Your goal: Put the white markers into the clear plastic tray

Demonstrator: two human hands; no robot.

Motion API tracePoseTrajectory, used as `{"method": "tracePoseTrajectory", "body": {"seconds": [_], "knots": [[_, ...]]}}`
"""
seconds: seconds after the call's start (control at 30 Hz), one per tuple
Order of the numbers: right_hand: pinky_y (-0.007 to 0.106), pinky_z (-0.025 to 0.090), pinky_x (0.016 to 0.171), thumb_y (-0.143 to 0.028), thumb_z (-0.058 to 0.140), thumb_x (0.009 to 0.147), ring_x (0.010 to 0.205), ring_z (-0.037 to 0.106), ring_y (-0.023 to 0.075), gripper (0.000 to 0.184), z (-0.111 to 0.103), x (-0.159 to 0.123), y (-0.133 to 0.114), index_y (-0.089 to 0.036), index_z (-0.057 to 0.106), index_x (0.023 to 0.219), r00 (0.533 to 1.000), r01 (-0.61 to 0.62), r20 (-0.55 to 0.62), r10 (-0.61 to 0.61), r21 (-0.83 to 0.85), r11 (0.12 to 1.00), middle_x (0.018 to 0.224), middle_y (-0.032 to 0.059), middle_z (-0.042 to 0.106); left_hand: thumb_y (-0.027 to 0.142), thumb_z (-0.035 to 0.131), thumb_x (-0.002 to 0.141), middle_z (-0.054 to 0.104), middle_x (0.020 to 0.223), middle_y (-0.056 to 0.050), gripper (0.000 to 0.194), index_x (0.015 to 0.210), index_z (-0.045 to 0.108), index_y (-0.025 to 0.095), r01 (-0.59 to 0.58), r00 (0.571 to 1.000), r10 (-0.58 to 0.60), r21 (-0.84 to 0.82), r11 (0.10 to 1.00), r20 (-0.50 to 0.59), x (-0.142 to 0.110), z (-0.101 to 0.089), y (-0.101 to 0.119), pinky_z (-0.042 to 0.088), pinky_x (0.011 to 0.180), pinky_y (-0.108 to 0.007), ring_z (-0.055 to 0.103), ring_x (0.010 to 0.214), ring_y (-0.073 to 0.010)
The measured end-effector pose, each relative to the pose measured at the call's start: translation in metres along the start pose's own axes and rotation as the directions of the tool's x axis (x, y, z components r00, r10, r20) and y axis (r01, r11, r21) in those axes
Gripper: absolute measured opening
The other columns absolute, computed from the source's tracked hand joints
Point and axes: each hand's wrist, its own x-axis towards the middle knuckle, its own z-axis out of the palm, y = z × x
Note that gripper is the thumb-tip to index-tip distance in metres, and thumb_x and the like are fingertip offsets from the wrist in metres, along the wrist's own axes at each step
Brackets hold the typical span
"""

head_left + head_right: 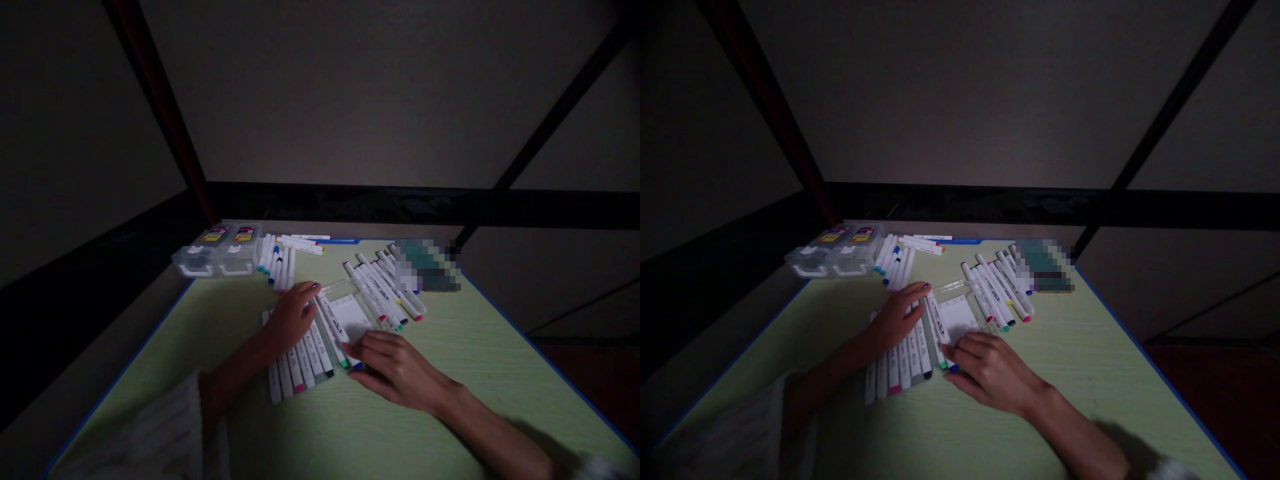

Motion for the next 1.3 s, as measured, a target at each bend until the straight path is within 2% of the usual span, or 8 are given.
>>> {"method": "tracePoseTrajectory", "body": {"seconds": [0.1,0.5,0.77,1.13,1.3], "knots": [[0.03,0.047,0.062,-0.029,0.041,0.088,0.067,0.055,0.0163,0.028,0.002,0.001,-0.001,-0.01,0.058,0.1,1.0,-0.007,-0.008,0.007,-0.027,1.0,0.07,0.0055,0.058,0.01,0.045,0.075,0.054,0.121,-0.01,0.04,0.114,0.054,0.015,-0.02,1.0,0.02,-0.001,1.0,0.009,-0.003,-0.002,-0.004,0.036,0.099,-0.039,0.05,0.111,-0.019],[0.031,0.046,0.063,-0.03,0.039,0.089,0.069,0.055,0.0164,0.028,0.004,0.0,-0.002,-0.012,0.056,0.104,0.999,-0.012,0.041,0.012,-0.001,1.0,0.073,0.0048,0.058,0.013,0.043,0.077,0.055,0.12,-0.01,0.039,0.114,0.055,0.015,-0.021,0.999,0.018,0.096,0.995,0.027,-0.012,-0.013,-0.006,0.04,0.097,-0.038,0.051,0.109,-0.0197],[0.031,0.047,0.065,-0.028,0.037,0.09,0.069,0.056,0.0163,0.028,0.0,0.001,-0.004,-0.013,0.057,0.102,1.0,0.018,0.014,-0.017,-0.038,0.999,0.072,0.0053,0.06,0.015,0.042,0.079,0.054,0.122,-0.01,0.039,0.116,0.054,0.015,-0.01,0.999,0.003,0.171,0.985,0.041,-0.018,-0.016,-0.004,0.04,0.096,-0.04,0.05,0.111,-0.0219],[0.032,0.045,0.063,-0.031,0.035,0.091,0.067,0.053,0.0164,0.031,0.001,0.0,-0.005,-0.013,0.056,0.105,0.999,0.022,0.046,-0.02,-0.039,0.999,0.073,0.0042,0.06,0.015,0.041,0.081,0.061,0.103,-0.009,0.031,0.104,0.06,0.014,-0.037,0.999,0.035,0.199,0.979,0.014,-0.017,-0.021,-0.007,0.045,0.088,-0.035,0.056,0.095,-0.0193],[0.033,0.043,0.064,-0.031,0.034,0.091,0.066,0.052,0.0161,0.031,0.002,0.0,-0.004,-0.013,0.057,0.102,1.0,0.031,0.009,-0.03,-0.059,0.998,0.07,0.0034,0.059,0.014,0.042,0.08,0.062,0.097,-0.007,0.028,0.1,0.062,0.015,-0.042,0.999,0.045,0.193,0.98,-0.015,-0.017,-0.022,-0.007,0.047,0.085,-0.033,0.058,0.089,-0.0178]]}}
